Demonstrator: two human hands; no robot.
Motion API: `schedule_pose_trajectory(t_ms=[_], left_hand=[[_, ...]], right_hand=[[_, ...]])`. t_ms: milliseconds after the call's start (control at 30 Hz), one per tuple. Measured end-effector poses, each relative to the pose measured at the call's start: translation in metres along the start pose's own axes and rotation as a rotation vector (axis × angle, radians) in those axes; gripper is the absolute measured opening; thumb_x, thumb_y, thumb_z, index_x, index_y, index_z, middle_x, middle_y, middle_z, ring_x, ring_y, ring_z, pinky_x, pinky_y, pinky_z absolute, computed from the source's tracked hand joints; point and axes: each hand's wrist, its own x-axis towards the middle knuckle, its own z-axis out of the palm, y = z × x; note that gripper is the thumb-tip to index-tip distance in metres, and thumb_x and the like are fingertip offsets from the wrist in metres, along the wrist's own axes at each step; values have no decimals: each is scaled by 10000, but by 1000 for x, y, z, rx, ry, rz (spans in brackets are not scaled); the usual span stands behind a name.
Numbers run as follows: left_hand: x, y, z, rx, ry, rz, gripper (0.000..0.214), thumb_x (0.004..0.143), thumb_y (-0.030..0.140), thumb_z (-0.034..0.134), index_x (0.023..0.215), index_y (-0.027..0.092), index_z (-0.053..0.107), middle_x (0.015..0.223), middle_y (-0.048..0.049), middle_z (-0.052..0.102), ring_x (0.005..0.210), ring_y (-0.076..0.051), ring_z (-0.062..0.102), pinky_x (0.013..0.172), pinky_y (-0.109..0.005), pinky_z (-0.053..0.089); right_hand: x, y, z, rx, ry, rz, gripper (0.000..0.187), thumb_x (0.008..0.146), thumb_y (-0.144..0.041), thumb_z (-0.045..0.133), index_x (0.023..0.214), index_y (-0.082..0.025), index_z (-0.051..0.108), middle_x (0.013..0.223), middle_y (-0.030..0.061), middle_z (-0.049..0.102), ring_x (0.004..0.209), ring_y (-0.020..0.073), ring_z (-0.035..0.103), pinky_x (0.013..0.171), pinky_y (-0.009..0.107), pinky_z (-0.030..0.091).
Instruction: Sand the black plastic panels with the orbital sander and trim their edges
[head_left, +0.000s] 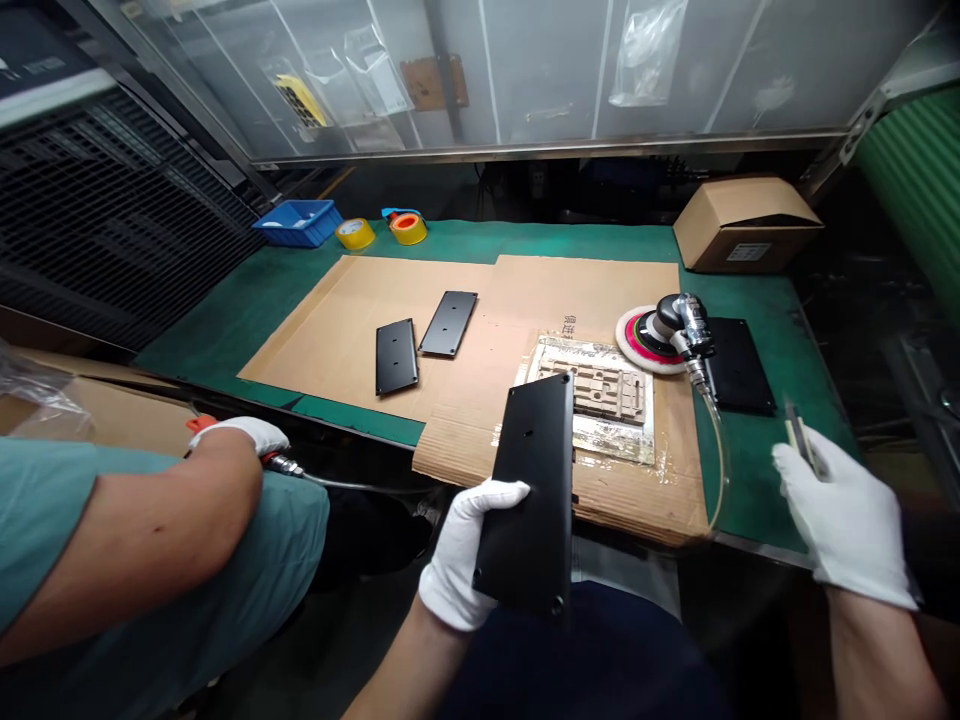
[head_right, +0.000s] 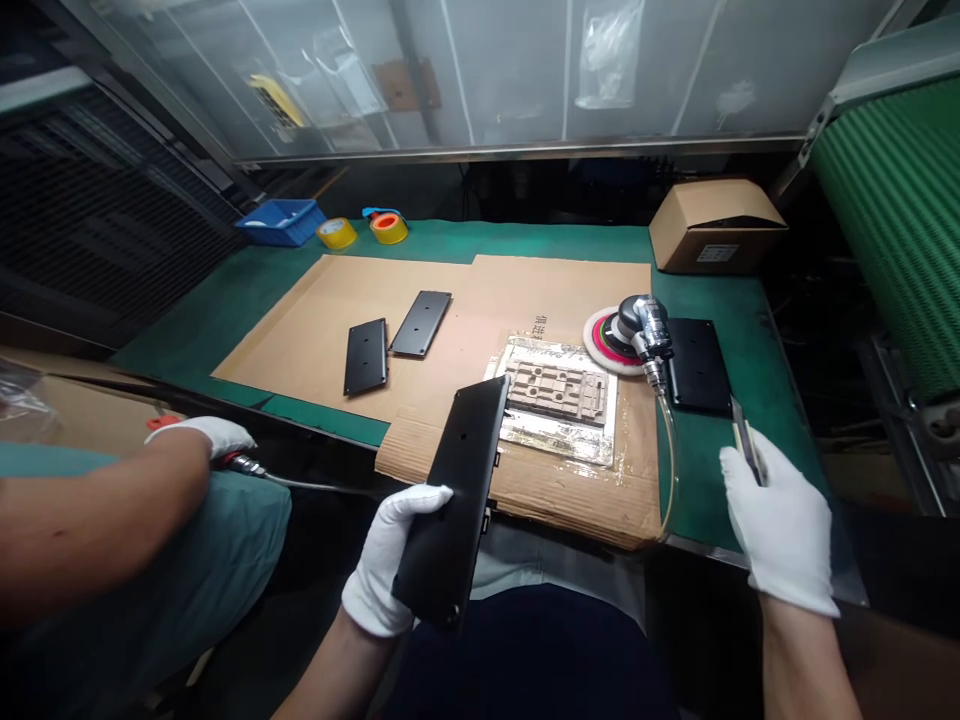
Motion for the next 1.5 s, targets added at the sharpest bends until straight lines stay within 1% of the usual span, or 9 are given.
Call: schedule_pose_trajectory(t_ms=[200, 533, 733, 833, 967, 1067, 1167, 1267, 1500], left_hand=[[-7, -1, 12, 82, 152, 202, 94, 737, 50, 681, 724, 134, 724, 725, -40, 763, 683, -193, 745, 707, -285, 610], [-5, 12, 11, 624, 113, 468, 254, 819, 294, 786, 1038, 167, 775, 1050, -72, 786, 983, -271, 744, 860, -345, 604], [84, 89, 67, 1514, -341, 659, 635, 758, 198, 793, 1376, 221, 648, 1386, -72, 663, 1319, -323, 579, 1154, -431, 418], [143, 115, 102, 2034, -495, 512, 636, 670, 96, 780, 1288, 231, 716, 1316, -51, 709, 1248, -319, 624, 1106, -415, 441], [194, 118, 127, 2500, -461, 380, 540, 691, 162, 803, 1226, 215, 747, 1169, -67, 761, 1093, -299, 683, 943, -354, 508], [202, 104, 115, 2643, -254, 730, 440, 821, 277, 733, 1255, 207, 722, 1192, -118, 728, 1108, -310, 656, 930, -375, 496], [193, 90, 86, 2617, -444, 1020, 538, 868, 461, 695, 1354, 235, 647, 1367, -139, 632, 1242, -335, 571, 1033, -417, 442], [185, 83, 68, 2595, -611, 1096, 791, 776, 593, 761, 1457, 253, 547, 1439, -153, 565, 1276, -364, 530, 1059, -438, 414], [191, 70, 79, 2680, -308, 1086, 861, 717, 798, 677, 1413, 299, 581, 1125, -161, 642, 971, -371, 625, 860, -464, 468]], right_hand=[[27, 41, 16, -450, -194, 122, 307, 901, -321, 386, 973, -286, 682, 805, 142, 600, 612, 285, 541, 553, 387, 407], [-6, 8, 22, -281, 199, 50, 610, 868, -420, 522, 1418, -170, 604, 1370, 208, 608, 1203, 463, 564, 888, 601, 488], [1, -34, 13, -118, 325, -185, 544, 907, -383, 513, 1362, -110, 637, 1327, 194, 638, 1225, 358, 588, 1034, 485, 467], [6, -49, 14, -59, 340, -247, 525, 915, -377, 508, 1354, -116, 633, 1328, 187, 629, 1229, 339, 584, 1052, 483, 463], [10, -60, 17, -14, 311, -311, 497, 928, -340, 507, 1357, -113, 614, 1325, 195, 619, 1235, 332, 573, 1063, 503, 458], [18, -66, 23, -34, 299, -312, 488, 939, -330, 491, 1360, -114, 609, 1330, 195, 609, 1241, 331, 559, 1054, 494, 453], [39, -77, 33, -92, 278, -302, 501, 952, -350, 476, 1379, -119, 600, 1342, 187, 596, 1246, 325, 545, 1050, 462, 441], [70, -95, 48, -186, 192, -307, 527, 953, -390, 498, 1416, -150, 575, 1384, 173, 561, 1247, 322, 528, 1035, 431, 428], [134, -142, 78, -378, -110, -266, 665, 925, -565, 566, 1492, -234, 466, 1397, 173, 487, 1177, 338, 548, 908, 406, 458]])
